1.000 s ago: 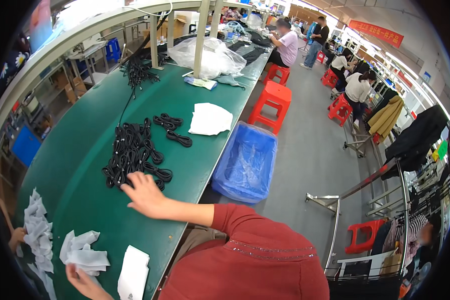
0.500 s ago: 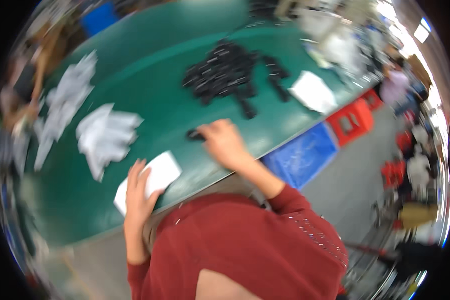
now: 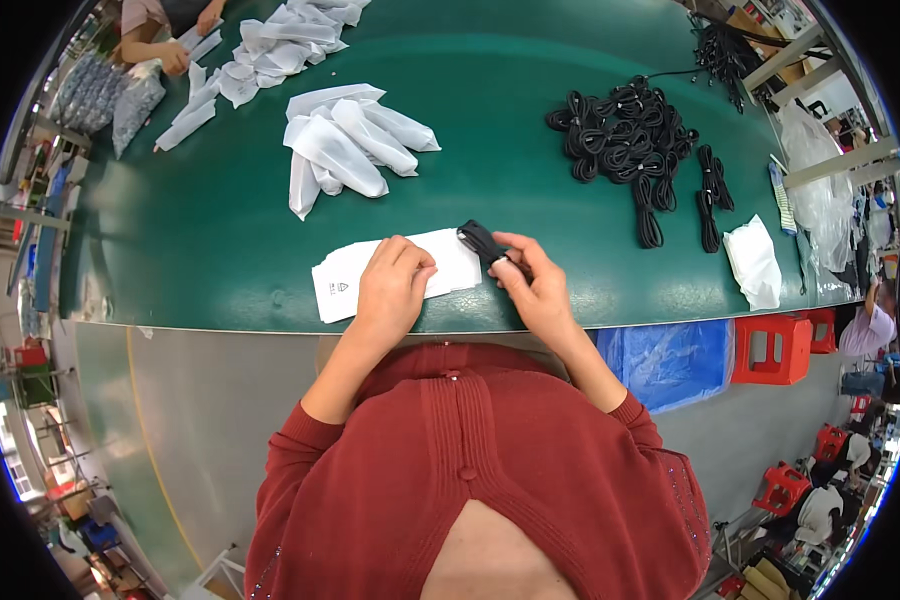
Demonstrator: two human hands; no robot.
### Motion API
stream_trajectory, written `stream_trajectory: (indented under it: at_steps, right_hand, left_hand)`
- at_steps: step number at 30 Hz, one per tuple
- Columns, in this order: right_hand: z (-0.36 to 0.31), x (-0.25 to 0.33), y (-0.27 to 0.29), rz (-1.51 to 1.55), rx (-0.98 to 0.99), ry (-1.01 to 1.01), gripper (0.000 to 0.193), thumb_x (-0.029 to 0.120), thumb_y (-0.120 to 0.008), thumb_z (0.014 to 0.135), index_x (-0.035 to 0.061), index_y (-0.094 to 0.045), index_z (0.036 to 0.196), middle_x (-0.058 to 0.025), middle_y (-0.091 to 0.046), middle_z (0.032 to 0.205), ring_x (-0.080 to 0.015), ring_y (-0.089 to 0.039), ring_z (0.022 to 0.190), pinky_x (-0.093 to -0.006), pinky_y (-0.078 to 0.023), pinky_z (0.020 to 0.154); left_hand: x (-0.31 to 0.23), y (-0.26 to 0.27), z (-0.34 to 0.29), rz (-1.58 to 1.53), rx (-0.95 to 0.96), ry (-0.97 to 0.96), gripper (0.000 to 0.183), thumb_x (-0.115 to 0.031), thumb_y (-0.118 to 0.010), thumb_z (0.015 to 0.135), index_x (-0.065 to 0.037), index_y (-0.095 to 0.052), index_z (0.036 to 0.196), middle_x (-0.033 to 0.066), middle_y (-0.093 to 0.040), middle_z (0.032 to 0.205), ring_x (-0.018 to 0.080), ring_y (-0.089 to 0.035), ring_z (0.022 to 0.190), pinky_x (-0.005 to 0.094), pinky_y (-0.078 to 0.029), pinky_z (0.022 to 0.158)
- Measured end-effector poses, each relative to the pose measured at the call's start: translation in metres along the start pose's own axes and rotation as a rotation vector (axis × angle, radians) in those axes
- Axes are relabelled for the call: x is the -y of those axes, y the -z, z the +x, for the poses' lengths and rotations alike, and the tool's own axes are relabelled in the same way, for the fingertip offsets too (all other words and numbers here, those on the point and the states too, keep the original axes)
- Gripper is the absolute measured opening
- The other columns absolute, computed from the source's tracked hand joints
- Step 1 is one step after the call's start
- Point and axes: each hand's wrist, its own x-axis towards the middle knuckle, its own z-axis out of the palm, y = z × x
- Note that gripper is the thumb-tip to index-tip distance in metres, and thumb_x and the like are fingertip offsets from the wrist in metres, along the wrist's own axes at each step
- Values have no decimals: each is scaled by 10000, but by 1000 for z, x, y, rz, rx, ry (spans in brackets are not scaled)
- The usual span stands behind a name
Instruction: The person repeatedly picks up black cables from a pile on a green workbench, places each cable into a white paper sleeve, and sets the packaged unit aside. The process is continuous and repetitive, with the person handling one cable at a time.
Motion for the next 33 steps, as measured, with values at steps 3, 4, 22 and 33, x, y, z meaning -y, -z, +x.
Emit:
stream_trajectory:
  at_steps: [3, 4, 22, 33]
  right_hand:
    - [3, 3, -12, -148, -63, 300, 342, 101, -679, 877, 6, -602, 1196, -112, -628, 898, -224, -630, 772, -324, -505, 677]
    - [3, 5, -11, -217, -63, 336, 345, 104, -687, 868, 15, -608, 1193, -115, -620, 894, -244, -626, 758, -338, -506, 666]
    - [7, 25, -8, -151, 168, 246, 243, 156, -669, 907, 39, -663, 1120, -131, -619, 957, -238, -625, 864, -327, -506, 748]
    - [10, 28, -22, 401, -26, 482, 371, -9, -746, 800, 14, -569, 1125, -134, -555, 1049, -191, -590, 844, -280, -509, 757]
  left_hand:
    - [3, -3, -1, -71, -25, 55, 101, 8, -696, 791, 4, -611, 845, 105, -584, 846, 229, -574, 746, 333, -472, 677]
    - [1, -1, -2, -119, -23, 93, 92, 16, -686, 799, 4, -609, 846, 100, -582, 838, 209, -566, 733, 316, -466, 667]
    - [-25, 26, 12, -153, 10, -152, 133, 19, -698, 757, -34, -602, 833, 90, -605, 941, 274, -548, 896, 352, -445, 776]
    - [-33, 48, 37, -500, 44, 67, 67, -52, -661, 854, -10, -609, 847, 77, -591, 970, 153, -542, 890, 286, -438, 807]
